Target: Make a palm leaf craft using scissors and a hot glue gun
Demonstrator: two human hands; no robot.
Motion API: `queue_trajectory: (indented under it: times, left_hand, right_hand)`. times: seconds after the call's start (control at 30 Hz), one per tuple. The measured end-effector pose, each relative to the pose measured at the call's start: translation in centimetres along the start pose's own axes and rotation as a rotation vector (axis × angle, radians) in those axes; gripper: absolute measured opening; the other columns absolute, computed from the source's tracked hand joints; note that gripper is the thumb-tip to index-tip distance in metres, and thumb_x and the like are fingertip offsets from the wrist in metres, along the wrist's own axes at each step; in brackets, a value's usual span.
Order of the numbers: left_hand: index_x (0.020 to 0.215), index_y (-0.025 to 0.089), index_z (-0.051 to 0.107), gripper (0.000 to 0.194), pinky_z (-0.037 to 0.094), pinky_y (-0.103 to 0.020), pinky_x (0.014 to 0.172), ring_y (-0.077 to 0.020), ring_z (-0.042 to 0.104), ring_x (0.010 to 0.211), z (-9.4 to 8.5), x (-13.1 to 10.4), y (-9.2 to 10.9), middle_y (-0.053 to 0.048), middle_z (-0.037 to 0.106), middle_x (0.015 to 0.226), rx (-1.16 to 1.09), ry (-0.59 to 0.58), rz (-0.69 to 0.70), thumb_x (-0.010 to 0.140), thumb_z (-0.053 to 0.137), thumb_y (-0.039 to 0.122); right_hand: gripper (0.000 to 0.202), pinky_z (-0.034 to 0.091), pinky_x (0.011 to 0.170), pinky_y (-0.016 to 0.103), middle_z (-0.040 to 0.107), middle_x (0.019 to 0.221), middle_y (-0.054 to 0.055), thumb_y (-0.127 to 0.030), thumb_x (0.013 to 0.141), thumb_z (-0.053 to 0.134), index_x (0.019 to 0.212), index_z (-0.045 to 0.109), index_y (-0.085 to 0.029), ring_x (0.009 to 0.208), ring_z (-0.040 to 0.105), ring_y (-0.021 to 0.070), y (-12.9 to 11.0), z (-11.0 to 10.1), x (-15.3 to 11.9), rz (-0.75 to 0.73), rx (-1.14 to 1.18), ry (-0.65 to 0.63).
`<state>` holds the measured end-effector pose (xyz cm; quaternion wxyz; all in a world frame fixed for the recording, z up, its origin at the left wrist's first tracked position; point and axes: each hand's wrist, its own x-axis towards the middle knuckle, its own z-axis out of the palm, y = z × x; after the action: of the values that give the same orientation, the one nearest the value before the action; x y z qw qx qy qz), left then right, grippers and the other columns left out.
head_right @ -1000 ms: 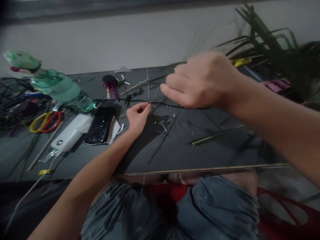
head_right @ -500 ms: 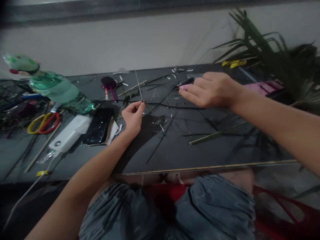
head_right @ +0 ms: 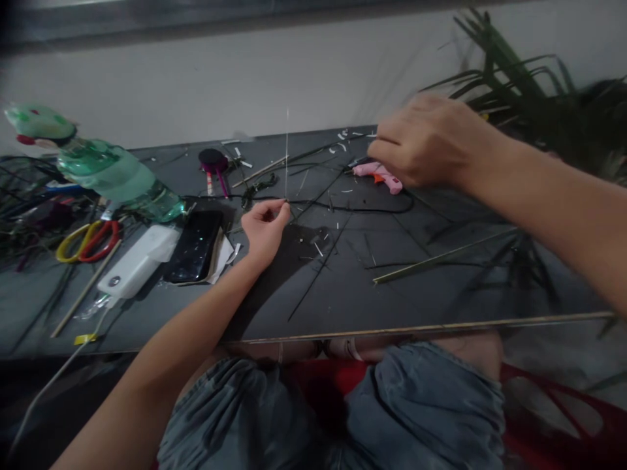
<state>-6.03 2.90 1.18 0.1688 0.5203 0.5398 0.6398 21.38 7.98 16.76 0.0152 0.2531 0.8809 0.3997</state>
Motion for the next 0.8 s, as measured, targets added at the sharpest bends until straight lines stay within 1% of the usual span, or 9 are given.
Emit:
queue_trajectory:
  times: [0.13, 0.2, 0.3, 0.37, 0.5, 0.57, 0.67, 0.73, 0.8]
  left_hand:
    - [0.073, 0.024, 0.073, 0.006, 0.038, -0.029, 0.062, -0.0137, 0.05, 0.061, -0.3, -0.1, 0.7, 0.002, 0.066, 0.063, 0.072, 0.061, 0.153, 0.075, 0.068, 0.022]
    - [0.073, 0.025, 0.072, 0.006, 0.039, -0.03, 0.064, -0.0137, 0.051, 0.06, -0.4, -0.1, 0.9, 0.002, 0.067, 0.063, 0.078, 0.069, 0.177, 0.075, 0.068, 0.022]
    - [0.073, 0.026, 0.072, 0.007, 0.041, -0.031, 0.067, -0.0141, 0.051, 0.06, -0.5, -0.2, 1.0, 0.003, 0.068, 0.065, 0.102, 0.06, 0.188, 0.076, 0.067, 0.021]
    - [0.073, 0.026, 0.072, 0.008, 0.042, -0.033, 0.07, -0.0146, 0.053, 0.062, -0.5, -0.2, 1.1, 0.003, 0.069, 0.066, 0.121, 0.047, 0.22, 0.077, 0.067, 0.021]
    - [0.074, 0.026, 0.071, 0.008, 0.043, -0.034, 0.075, -0.0156, 0.056, 0.065, -0.5, -0.3, 1.3, 0.002, 0.071, 0.068, 0.142, 0.024, 0.276, 0.077, 0.066, 0.021]
    - [0.074, 0.026, 0.072, 0.008, 0.043, -0.034, 0.074, -0.0153, 0.056, 0.064, -0.5, -0.4, 1.3, 0.001, 0.071, 0.069, 0.148, 0.018, 0.299, 0.078, 0.066, 0.021]
    - [0.074, 0.025, 0.072, 0.009, 0.043, -0.033, 0.071, -0.0142, 0.055, 0.061, -0.4, -0.5, 1.3, 0.001, 0.071, 0.068, 0.124, -0.001, 0.355, 0.079, 0.065, 0.021]
    - [0.074, 0.025, 0.072, 0.009, 0.042, -0.032, 0.068, -0.0134, 0.052, 0.058, -0.4, -0.6, 1.3, 0.002, 0.07, 0.067, 0.111, -0.031, 0.368, 0.079, 0.065, 0.022]
    - [0.074, 0.025, 0.072, 0.008, 0.041, -0.031, 0.064, -0.0129, 0.049, 0.056, -0.3, -0.7, 1.3, 0.002, 0.069, 0.064, 0.11, -0.06, 0.345, 0.079, 0.066, 0.023]
  right_hand:
    - [0.059, 0.028, 0.066, 0.032, 0.06, 0.078, 0.008, -0.032, 0.1, 0.003, 0.087, 0.059, -0.021, 0.071, 0.041, 0.016, -0.3, -0.1, -0.4, 0.066, 0.047, 0.003]
    - [0.055, 0.023, 0.058, 0.032, 0.056, 0.073, 0.008, -0.039, 0.1, 0.008, 0.078, 0.054, -0.021, 0.068, 0.039, 0.0161, -0.7, -0.2, -0.6, 0.097, 0.095, -0.013]
    - [0.052, 0.02, 0.056, 0.032, 0.048, 0.064, 0.007, -0.043, 0.099, 0.014, 0.063, 0.042, -0.019, 0.065, 0.034, 0.0166, -1.1, -0.5, -0.6, 0.049, 0.162, -0.009]
    - [0.051, 0.024, 0.06, 0.034, 0.05, 0.065, 0.007, -0.04, 0.098, 0.017, 0.059, 0.042, -0.019, 0.065, 0.034, 0.0164, -1.1, -0.7, -0.3, -0.011, 0.208, 0.023]
    - [0.046, 0.034, 0.081, 0.039, 0.059, 0.08, 0.008, -0.037, 0.095, 0.027, 0.066, 0.057, -0.019, 0.077, 0.046, 0.0169, -0.7, -0.6, 0.5, -0.076, 0.38, 0.027]
    - [0.037, 0.036, 0.083, 0.039, 0.06, 0.078, 0.007, -0.036, 0.091, 0.036, 0.07, 0.062, -0.019, 0.079, 0.049, 0.017, -0.6, -0.5, 1.0, -0.027, 0.485, -0.042]
    - [0.024, 0.039, 0.072, 0.031, 0.061, 0.068, 0.003, -0.025, 0.082, 0.045, 0.067, 0.062, -0.018, 0.071, 0.051, 0.0132, -0.7, -0.6, 2.0, 0.083, 0.708, -0.15]
    - [0.022, 0.038, 0.062, 0.026, 0.057, 0.058, 0.0, -0.018, 0.078, 0.046, 0.059, 0.056, -0.016, 0.059, 0.047, 0.0093, -0.8, -0.9, 2.7, 0.121, 0.92, -0.243]
    - [0.023, 0.035, 0.054, 0.024, 0.048, 0.049, -0.002, -0.017, 0.076, 0.048, 0.054, 0.048, -0.016, 0.049, 0.039, 0.0067, -1.1, -1.1, 3.5, 0.231, 1.062, -0.25]
